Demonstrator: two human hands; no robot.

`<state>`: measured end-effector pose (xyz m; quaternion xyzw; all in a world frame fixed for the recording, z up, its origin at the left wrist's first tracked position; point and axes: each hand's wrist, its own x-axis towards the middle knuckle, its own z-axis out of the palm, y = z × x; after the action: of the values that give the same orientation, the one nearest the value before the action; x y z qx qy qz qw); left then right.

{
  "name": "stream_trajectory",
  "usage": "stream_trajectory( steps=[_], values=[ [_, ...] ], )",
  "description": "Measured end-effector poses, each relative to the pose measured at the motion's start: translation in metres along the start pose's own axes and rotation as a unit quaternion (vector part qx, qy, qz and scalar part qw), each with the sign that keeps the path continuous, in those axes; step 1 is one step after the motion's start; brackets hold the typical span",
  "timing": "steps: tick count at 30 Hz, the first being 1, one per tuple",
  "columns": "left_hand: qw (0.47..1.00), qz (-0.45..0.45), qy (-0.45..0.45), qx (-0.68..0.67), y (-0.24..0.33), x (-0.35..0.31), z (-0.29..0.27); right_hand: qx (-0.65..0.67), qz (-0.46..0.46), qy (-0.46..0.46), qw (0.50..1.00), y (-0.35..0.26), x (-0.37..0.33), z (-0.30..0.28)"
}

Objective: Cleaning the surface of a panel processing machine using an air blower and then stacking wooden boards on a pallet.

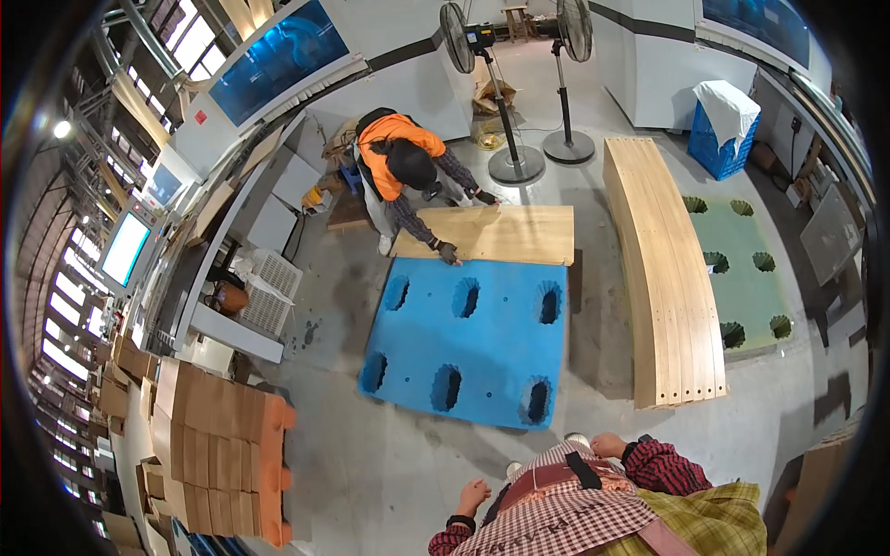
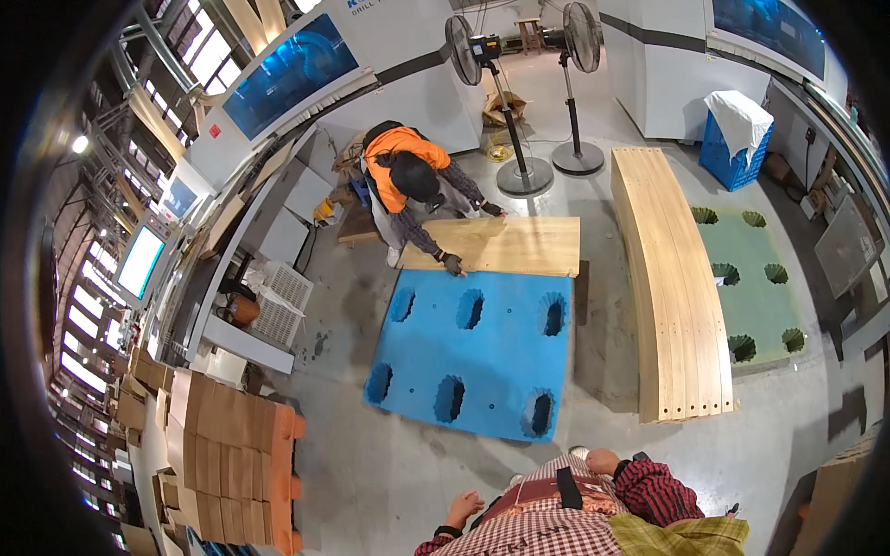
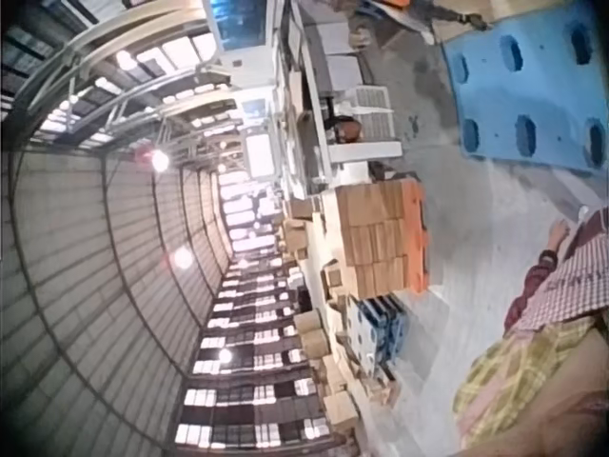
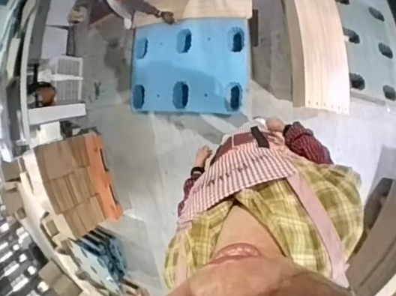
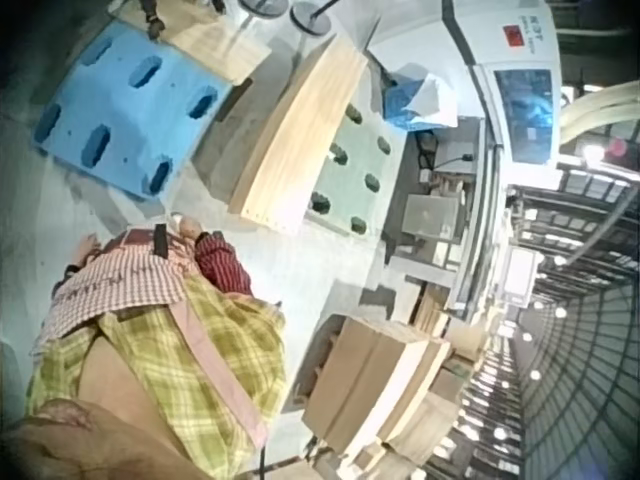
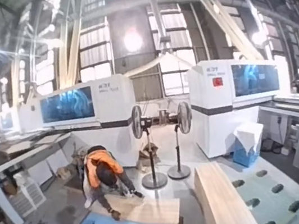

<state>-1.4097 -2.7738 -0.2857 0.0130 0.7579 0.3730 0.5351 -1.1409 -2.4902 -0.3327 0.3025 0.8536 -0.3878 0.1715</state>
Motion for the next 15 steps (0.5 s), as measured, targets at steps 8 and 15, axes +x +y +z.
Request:
stream_trajectory(
  steps=[8, 15],
  values=[
    [1.0, -0.001, 0.001, -0.013, 0.008, -0.01, 0.003, 0.049, 0.003, 0.023, 0.999, -0.003, -0.005, -0.001],
    [1.0, 0.0, 0.021, -0.01, 0.008, -0.011, 0.005, 0.071, 0.038, 0.0, 0.997, -0.009, -0.01, -0.006]
  ],
)
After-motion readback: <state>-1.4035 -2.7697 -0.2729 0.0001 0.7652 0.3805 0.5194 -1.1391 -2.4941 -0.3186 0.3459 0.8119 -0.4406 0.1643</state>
